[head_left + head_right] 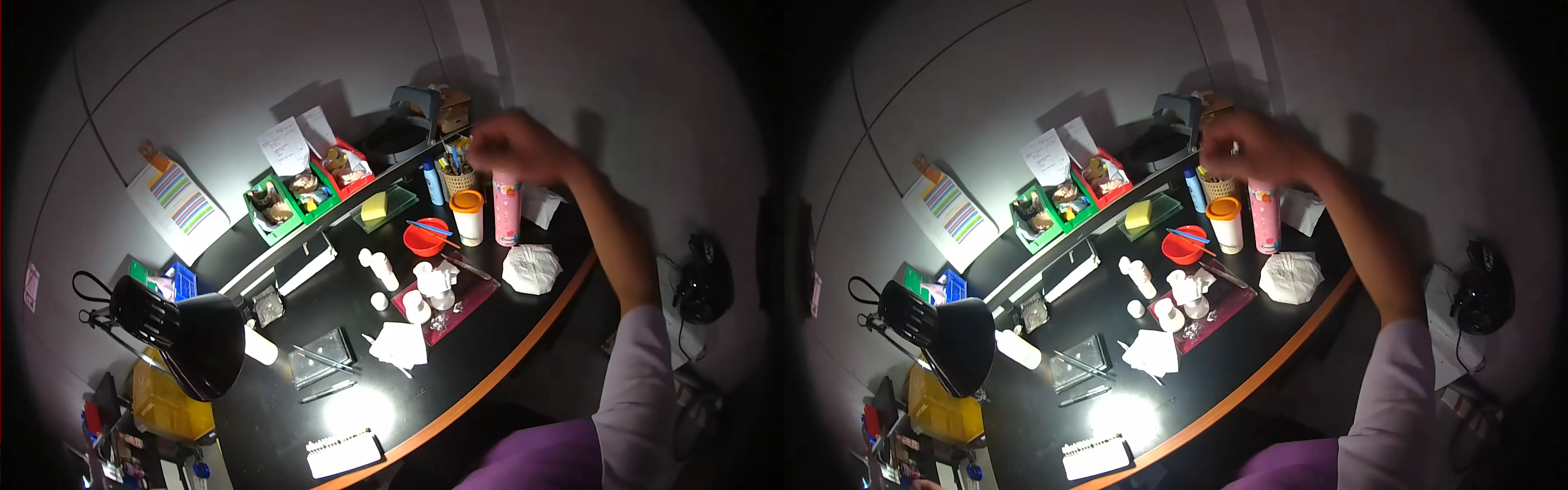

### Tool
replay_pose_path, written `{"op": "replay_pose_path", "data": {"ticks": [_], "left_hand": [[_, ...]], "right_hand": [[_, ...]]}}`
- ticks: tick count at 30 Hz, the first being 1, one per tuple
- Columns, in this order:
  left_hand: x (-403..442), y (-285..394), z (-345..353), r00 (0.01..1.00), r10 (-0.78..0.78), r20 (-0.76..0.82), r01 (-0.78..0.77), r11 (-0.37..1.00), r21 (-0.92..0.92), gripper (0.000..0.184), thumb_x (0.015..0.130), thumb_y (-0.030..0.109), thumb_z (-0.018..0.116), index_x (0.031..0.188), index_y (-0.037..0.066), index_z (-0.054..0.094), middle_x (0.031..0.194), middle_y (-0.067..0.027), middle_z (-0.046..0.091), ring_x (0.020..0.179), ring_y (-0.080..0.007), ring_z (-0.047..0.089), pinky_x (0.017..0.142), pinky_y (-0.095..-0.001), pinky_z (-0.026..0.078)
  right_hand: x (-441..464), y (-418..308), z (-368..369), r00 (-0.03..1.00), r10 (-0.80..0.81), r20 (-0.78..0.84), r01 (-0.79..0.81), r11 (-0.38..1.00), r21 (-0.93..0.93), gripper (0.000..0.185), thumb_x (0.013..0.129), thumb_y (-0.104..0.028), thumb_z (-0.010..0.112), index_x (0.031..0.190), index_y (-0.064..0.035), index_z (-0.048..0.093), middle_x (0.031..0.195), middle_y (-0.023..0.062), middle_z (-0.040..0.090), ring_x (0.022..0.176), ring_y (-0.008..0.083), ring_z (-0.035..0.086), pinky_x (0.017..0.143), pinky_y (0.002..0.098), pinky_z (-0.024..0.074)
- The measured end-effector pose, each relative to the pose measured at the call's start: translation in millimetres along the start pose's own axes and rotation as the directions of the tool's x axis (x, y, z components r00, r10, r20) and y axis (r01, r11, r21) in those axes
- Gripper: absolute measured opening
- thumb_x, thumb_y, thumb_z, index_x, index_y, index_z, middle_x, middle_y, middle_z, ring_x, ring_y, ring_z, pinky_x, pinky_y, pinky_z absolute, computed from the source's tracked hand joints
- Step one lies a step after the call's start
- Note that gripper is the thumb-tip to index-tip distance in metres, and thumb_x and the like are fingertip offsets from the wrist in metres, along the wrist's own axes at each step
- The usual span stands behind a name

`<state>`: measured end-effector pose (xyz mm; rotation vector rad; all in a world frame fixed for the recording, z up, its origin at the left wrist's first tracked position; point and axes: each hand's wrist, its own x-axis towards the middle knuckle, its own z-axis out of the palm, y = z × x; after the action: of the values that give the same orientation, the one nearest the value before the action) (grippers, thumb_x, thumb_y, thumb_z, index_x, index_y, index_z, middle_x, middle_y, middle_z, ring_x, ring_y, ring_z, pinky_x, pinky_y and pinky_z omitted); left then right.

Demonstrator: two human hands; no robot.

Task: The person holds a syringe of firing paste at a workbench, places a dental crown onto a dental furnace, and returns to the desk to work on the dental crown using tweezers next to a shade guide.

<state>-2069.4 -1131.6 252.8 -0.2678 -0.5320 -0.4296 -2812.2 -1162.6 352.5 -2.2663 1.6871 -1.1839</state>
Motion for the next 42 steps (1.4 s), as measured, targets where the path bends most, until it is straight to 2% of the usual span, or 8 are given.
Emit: {"op": "replay_pose_path", "data": {"ticks": [6, 10, 11, 13, 18, 22, 39, 42], "left_hand": [[-66.1, -7.9, -90.1, 0.982, -0.126, -0.141, 0.182, 0.414, 0.892, 0.028, 0.087, 0.015, 0.054, 0.103, -0.005, 0.065, 0.115, -0.0183, 0.050, 0.077, -0.0219, 0.059, 0.064, -0.0343, 0.046], [-124.1, -4.2, -122.5, 0.871, -0.449, -0.197, 0.163, -0.113, 0.980, 0.028, 0.088, -0.003, 0.050, 0.109, -0.014, 0.064, 0.151, -0.0311, 0.046, 0.092, -0.0260, 0.069, 0.073, -0.0366, 0.053], [-146.6, -20.3, -121.7, 0.881, -0.462, 0.105, -0.046, 0.137, 0.990, 0.032, 0.086, -0.004, 0.053, 0.114, -0.013, 0.064, 0.151, -0.0297, 0.048, 0.099, -0.0270, 0.069, 0.083, -0.0387, 0.054], [-158.0, -16.7, -106.6, 0.825, -0.559, -0.083, -0.255, -0.500, 0.828, 0.024, 0.097, 0.008, 0.054, 0.111, -0.002, 0.072, 0.119, -0.0217, 0.072, 0.093, -0.0278, 0.068, 0.085, -0.0395, 0.053], [-156.4, -13.5, -137.3, 0.690, -0.661, 0.296, -0.576, -0.254, 0.777, 0.017, 0.089, 0.009, 0.072, 0.105, 0.004, 0.077, 0.090, -0.0134, 0.070, 0.085, -0.0299, 0.066, 0.078, -0.0402, 0.053], [-157.3, -12.2, -141.2, 0.685, -0.653, 0.324, -0.675, -0.401, 0.619, 0.016, 0.082, 0.008, 0.080, 0.097, 0.002, 0.078, 0.095, -0.0187, 0.068, 0.092, -0.0331, 0.067, 0.080, -0.0402, 0.057], [-144.1, -4.9, -164.4, 0.704, -0.584, 0.404, -0.606, -0.196, 0.771, 0.018, 0.088, 0.007, 0.072, 0.096, -0.006, 0.063, 0.086, -0.0146, 0.059, 0.076, -0.0275, 0.056, 0.069, -0.0393, 0.049], [-164.0, -0.7, -155.9, 0.899, -0.437, 0.029, -0.236, -0.430, 0.872, 0.018, 0.093, 0.012, 0.068, 0.108, 0.004, 0.075, 0.124, -0.0117, 0.063, 0.122, -0.0276, 0.054, 0.108, -0.0411, 0.040]], "right_hand": [[169.8, 174.1, 25.5, 0.878, 0.390, 0.277, 0.098, 0.421, -0.902, 0.020, 0.078, -0.005, 0.068, 0.096, 0.0030, 0.073, 0.089, 0.0129, 0.074, 0.074, 0.0216, 0.071, 0.065, 0.0364, 0.0564], [184.1, 217.8, 40.6, 0.865, 0.501, 0.023, -0.301, 0.556, -0.775, 0.024, 0.074, -0.003, 0.074, 0.098, 0.0016, 0.075, 0.094, 0.0144, 0.076, 0.076, 0.0236, 0.074, 0.062, 0.0400, 0.0582], [181.6, 213.1, 41.8, 0.850, 0.526, 0.010, -0.339, 0.563, -0.754, 0.024, 0.074, -0.003, 0.074, 0.098, 0.0015, 0.075, 0.094, 0.0143, 0.076, 0.076, 0.0234, 0.073, 0.062, 0.0399, 0.0582], [184.1, 218.6, 49.2, 0.796, 0.604, 0.038, -0.387, 0.556, -0.735, 0.023, 0.075, -0.004, 0.074, 0.097, 0.0012, 0.075, 0.093, 0.0140, 0.076, 0.075, 0.0231, 0.073, 0.062, 0.0397, 0.0582], [185.3, 237.6, 60.5, 0.696, 0.717, 0.050, -0.492, 0.526, -0.694, 0.020, 0.077, -0.004, 0.074, 0.097, 0.0006, 0.076, 0.090, 0.0134, 0.076, 0.073, 0.0221, 0.073, 0.061, 0.0392, 0.0580], [173.7, 257.4, 68.7, 0.665, 0.747, 0.011, -0.552, 0.501, -0.667, 0.018, 0.079, -0.004, 0.073, 0.097, 0.0001, 0.076, 0.088, 0.0128, 0.076, 0.072, 0.0214, 0.073, 0.060, 0.0389, 0.0579], [171.6, 254.4, 75.9, 0.632, 0.774, 0.039, -0.614, 0.531, -0.584, 0.015, 0.083, -0.002, 0.071, 0.096, 0.0000, 0.077, 0.080, 0.0119, 0.075, 0.064, 0.0184, 0.071, 0.055, 0.0365, 0.0574], [193.6, 292.1, 56.3, 0.604, 0.797, 0.024, -0.633, 0.498, -0.593, 0.032, 0.073, 0.005, 0.070, 0.105, 0.0019, 0.073, 0.083, 0.0141, 0.074, 0.064, 0.0188, 0.071, 0.051, 0.0348, 0.0573]]}}
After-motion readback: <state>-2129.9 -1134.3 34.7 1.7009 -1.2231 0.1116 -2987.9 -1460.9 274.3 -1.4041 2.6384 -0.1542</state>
